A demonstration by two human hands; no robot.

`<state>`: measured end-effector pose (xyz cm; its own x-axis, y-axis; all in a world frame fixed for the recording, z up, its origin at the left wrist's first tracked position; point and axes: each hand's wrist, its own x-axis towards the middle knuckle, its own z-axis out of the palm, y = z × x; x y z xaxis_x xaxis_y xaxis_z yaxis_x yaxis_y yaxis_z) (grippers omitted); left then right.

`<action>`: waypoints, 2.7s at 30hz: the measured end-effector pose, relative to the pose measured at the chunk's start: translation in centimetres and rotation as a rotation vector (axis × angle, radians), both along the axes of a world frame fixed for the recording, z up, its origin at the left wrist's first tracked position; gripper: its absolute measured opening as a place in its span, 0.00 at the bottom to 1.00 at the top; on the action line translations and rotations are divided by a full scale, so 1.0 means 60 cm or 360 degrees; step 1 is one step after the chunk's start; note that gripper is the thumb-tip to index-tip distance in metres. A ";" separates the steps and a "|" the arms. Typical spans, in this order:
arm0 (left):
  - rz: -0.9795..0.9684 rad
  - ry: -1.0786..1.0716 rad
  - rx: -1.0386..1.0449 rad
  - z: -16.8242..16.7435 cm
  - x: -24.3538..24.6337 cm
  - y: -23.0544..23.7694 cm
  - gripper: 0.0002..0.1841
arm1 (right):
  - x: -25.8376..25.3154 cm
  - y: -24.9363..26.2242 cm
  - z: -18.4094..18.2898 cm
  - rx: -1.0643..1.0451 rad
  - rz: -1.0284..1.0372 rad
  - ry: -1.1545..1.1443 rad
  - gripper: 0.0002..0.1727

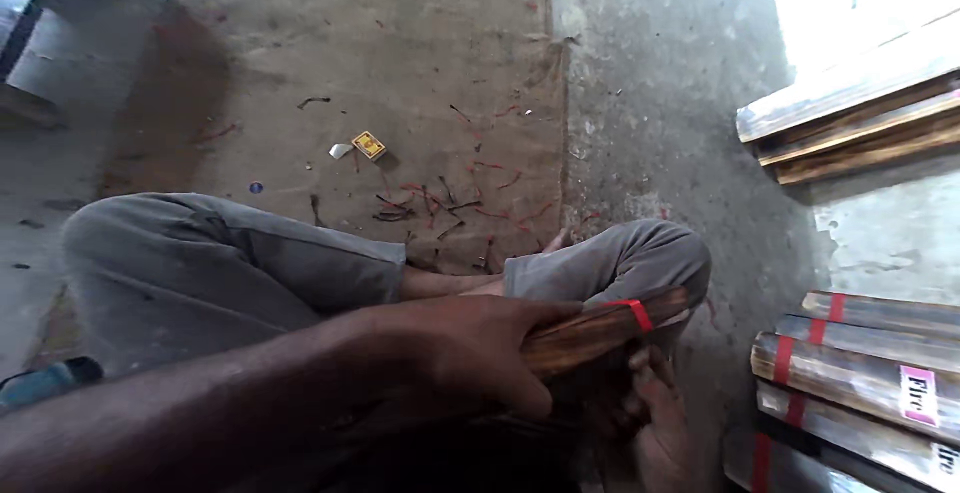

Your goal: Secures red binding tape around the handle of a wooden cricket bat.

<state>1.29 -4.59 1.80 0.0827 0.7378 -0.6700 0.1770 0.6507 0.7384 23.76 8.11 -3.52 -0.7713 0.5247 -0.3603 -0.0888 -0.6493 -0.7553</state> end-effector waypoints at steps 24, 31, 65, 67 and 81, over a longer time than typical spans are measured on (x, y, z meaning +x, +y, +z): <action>-0.0042 0.2156 0.0578 -0.090 0.116 0.007 0.36 | 0.039 -0.011 -0.055 -0.0153 0.0001 -0.0285 0.11; -0.0200 0.1978 0.0504 -0.079 0.114 0.017 0.46 | 0.044 -0.023 -0.072 -0.0436 -0.0134 -0.0308 0.11; 0.0143 0.2116 0.0515 -0.144 0.141 0.004 0.46 | -0.008 0.002 -0.033 0.0075 -0.0003 -0.0428 0.14; 0.0153 0.2029 0.0512 -0.139 0.138 0.001 0.49 | 0.028 -0.008 -0.043 0.0164 -0.0035 -0.0579 0.15; 0.0065 0.1074 0.0195 -0.048 0.060 0.003 0.59 | 0.037 -0.002 -0.044 0.0156 0.0036 -0.0205 0.10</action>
